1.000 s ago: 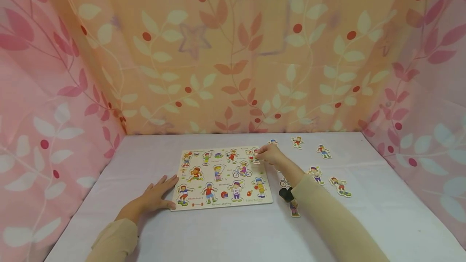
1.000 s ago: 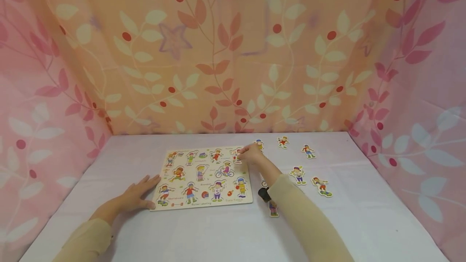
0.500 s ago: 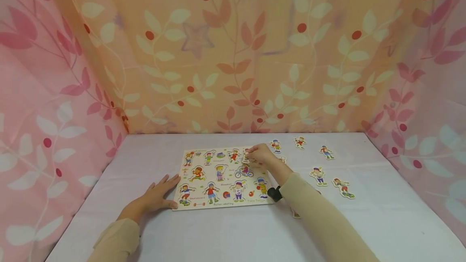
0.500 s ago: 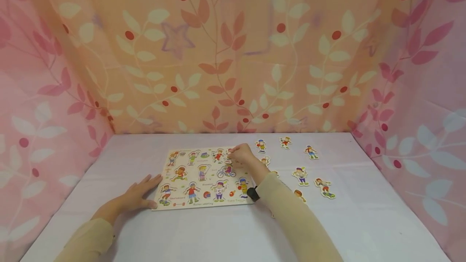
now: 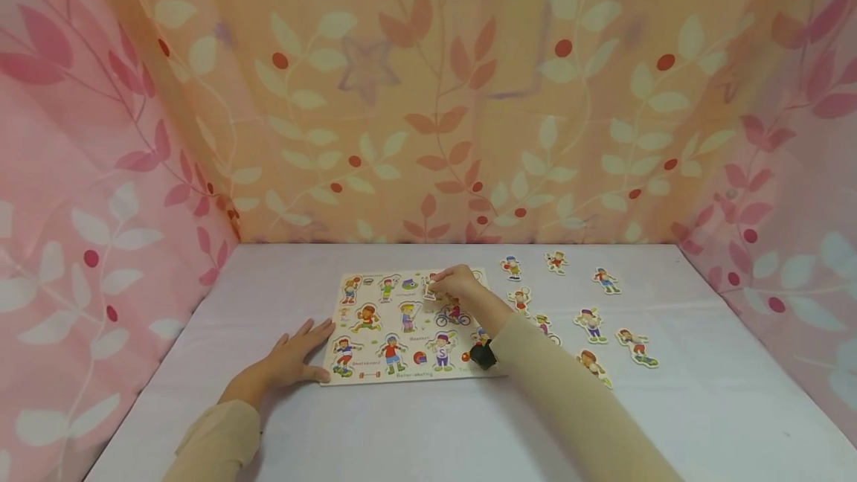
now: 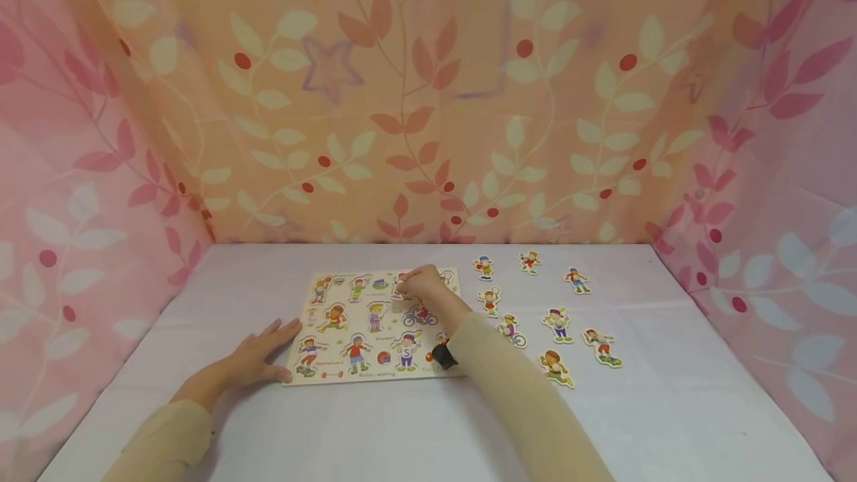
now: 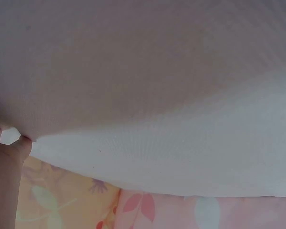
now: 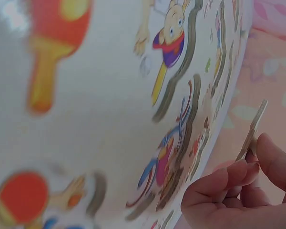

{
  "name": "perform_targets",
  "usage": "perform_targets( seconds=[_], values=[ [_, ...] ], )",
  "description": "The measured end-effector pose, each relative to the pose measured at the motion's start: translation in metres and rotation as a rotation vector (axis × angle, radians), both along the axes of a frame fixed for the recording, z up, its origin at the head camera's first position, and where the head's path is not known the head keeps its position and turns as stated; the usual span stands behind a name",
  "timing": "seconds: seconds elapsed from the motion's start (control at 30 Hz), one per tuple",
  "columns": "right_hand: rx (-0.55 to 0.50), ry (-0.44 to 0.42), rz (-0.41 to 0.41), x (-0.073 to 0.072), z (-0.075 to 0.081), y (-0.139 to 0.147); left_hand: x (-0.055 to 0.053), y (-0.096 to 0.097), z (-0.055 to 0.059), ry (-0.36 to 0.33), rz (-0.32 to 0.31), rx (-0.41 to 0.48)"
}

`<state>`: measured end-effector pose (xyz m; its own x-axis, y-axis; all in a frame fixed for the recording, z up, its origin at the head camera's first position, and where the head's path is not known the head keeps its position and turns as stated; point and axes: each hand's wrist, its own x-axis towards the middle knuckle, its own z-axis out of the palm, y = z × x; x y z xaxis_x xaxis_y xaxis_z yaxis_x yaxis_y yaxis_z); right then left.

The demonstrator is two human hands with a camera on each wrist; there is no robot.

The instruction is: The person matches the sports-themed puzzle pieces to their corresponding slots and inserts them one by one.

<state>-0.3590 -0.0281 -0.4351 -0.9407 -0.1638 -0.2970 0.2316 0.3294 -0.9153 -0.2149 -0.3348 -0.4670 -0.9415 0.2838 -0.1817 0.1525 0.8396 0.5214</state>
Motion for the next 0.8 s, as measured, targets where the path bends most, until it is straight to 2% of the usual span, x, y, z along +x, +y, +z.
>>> perform_targets(
  seconds=[0.3, 0.5, 0.8],
  values=[
    [-0.039, -0.033, 0.022, -0.003, -0.007, -0.026, 0.000, 0.000, 0.002, -0.012, 0.013, -0.002],
    [-0.107, -0.121, 0.016, -0.008, -0.006, -0.042, 0.000, 0.001, 0.002, -0.007, 0.013, -0.005],
    [-0.135, -0.088, -0.001, -0.013, -0.015, -0.065, 0.001, 0.002, 0.003, -0.002, 0.012, 0.003]
  ],
)
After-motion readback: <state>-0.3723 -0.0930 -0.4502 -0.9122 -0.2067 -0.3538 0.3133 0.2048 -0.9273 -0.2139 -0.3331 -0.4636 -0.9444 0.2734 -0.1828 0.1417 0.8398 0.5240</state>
